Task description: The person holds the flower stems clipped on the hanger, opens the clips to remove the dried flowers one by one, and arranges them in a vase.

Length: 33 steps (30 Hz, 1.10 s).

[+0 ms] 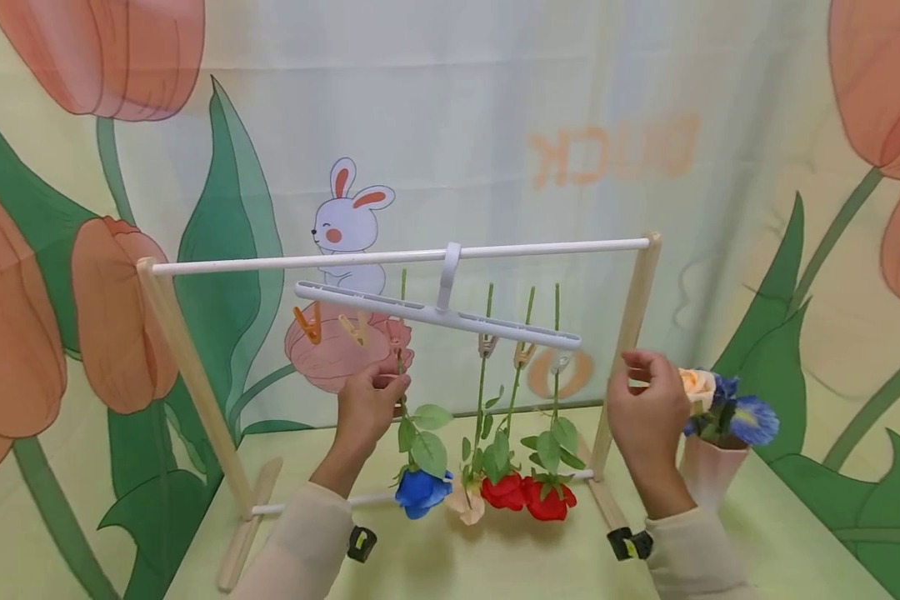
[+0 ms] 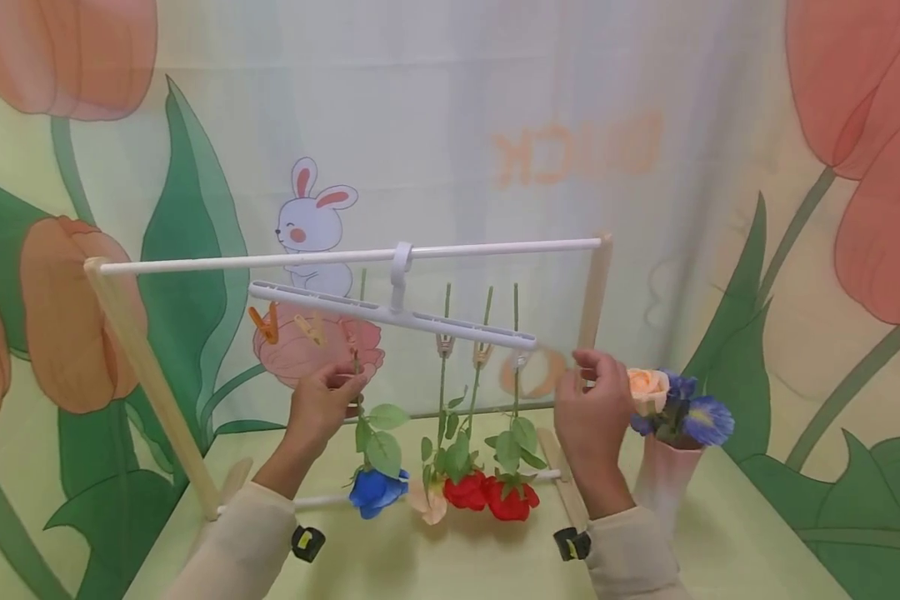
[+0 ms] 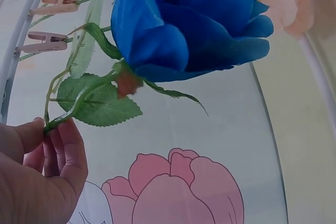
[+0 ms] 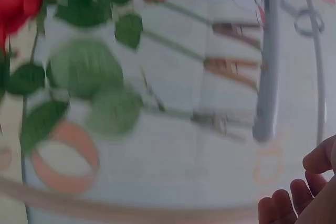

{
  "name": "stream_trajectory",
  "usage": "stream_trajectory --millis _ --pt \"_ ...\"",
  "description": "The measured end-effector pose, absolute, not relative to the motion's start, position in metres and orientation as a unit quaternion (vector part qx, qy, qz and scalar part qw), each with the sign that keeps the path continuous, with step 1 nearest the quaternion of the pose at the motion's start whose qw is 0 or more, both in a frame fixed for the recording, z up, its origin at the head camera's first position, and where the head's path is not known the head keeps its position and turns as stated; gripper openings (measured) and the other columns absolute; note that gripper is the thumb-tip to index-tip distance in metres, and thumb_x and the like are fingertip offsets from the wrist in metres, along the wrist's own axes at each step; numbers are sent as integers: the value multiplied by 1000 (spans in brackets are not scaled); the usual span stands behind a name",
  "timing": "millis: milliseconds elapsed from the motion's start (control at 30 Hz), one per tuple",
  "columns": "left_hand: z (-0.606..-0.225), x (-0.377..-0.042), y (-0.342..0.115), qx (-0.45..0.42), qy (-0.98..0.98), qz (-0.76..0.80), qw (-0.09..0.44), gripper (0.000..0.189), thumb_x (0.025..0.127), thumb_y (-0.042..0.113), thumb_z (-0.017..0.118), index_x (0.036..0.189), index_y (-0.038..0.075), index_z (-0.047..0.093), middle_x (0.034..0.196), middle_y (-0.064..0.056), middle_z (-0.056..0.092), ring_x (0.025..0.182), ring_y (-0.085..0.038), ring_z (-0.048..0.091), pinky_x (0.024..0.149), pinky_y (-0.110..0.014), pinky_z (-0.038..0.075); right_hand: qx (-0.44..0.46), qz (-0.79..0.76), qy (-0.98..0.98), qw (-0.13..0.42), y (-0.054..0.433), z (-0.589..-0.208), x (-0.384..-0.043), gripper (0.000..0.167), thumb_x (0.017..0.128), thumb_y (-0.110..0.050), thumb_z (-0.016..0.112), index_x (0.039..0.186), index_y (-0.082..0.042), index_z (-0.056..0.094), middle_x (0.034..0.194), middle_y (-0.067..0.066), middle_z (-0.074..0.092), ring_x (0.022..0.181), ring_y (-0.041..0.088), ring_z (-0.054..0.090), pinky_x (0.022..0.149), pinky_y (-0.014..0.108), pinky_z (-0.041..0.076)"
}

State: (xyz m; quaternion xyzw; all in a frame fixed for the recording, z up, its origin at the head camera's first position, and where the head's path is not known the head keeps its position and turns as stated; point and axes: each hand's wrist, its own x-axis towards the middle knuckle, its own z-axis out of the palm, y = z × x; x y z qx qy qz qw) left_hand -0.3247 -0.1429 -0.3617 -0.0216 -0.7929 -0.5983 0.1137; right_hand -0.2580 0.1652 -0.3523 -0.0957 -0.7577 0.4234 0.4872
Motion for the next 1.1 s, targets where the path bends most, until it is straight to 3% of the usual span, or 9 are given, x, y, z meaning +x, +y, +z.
stream_trajectory --millis 100,267,600,900,1100 --pt "-362 -323 -144 -21 -785 -609 114 22 97 16 69 118 9 72 102 -15 70 82 -20 68 74 -34 64 -51 431 -770 468 131 -363 -265 20 90 -5 61 108 0 70 103 17 70 87 32 69 74 33 54" --pt "-362 -319 -142 -23 -780 -614 119 17 96 15 71 112 9 73 98 -15 70 78 -17 67 71 -32 63 18 449 -781 433 71 -374 -271 19 89 -3 67 107 0 71 100 15 70 85 32 70 74 45 60" --pt "-363 -312 -149 -21 -772 -621 134 11 95 13 71 105 9 73 94 -14 72 75 -17 66 68 -33 63 67 486 -785 377 -27 -349 -297 26 90 -18 75 112 -6 70 103 12 69 91 29 69 79 44 58" --pt "-363 -311 -153 -23 -775 -614 147 15 97 18 68 110 15 75 100 -14 74 74 -17 74 66 -35 63 37 534 -759 370 -64 -336 -313 31 88 -25 77 113 -7 70 102 11 70 89 26 68 80 41 56" --pt "-364 -307 -155 -17 -780 -609 143 19 97 12 67 114 11 74 102 -16 73 74 -17 73 66 -34 63 20 566 -738 367 -75 -333 -314 33 87 -23 79 112 -5 68 102 12 70 92 28 70 81 42 58"
